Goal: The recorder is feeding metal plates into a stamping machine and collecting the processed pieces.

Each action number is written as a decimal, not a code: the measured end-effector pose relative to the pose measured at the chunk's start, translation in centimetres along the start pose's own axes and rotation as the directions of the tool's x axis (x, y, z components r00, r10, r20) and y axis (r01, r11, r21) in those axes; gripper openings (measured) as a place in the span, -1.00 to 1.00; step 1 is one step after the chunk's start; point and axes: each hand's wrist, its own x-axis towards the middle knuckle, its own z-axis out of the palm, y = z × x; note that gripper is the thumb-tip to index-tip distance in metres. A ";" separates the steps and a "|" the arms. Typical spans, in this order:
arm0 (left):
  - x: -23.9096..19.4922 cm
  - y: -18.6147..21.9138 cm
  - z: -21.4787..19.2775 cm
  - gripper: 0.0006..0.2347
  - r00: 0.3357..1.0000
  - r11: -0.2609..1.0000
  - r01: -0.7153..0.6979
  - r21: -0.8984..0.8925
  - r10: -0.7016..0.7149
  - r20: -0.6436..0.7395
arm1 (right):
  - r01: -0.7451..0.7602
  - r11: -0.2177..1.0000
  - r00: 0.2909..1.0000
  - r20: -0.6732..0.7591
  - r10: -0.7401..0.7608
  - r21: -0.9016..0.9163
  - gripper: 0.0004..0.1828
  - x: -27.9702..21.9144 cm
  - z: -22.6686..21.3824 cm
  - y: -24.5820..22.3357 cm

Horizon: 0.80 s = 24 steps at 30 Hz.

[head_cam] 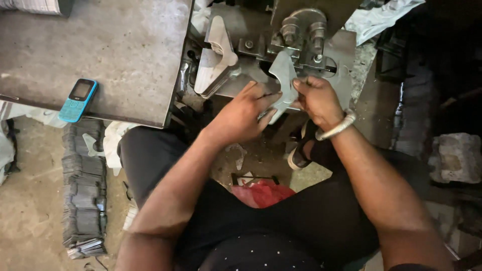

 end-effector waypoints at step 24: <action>1.4 -2.1 8.3 -0.71 0.990 0.973 0.074 0.220 -0.045 -0.133 | 0.020 0.245 0.654 -0.173 -0.736 -0.969 -0.73 0.6 -6.4 -4.4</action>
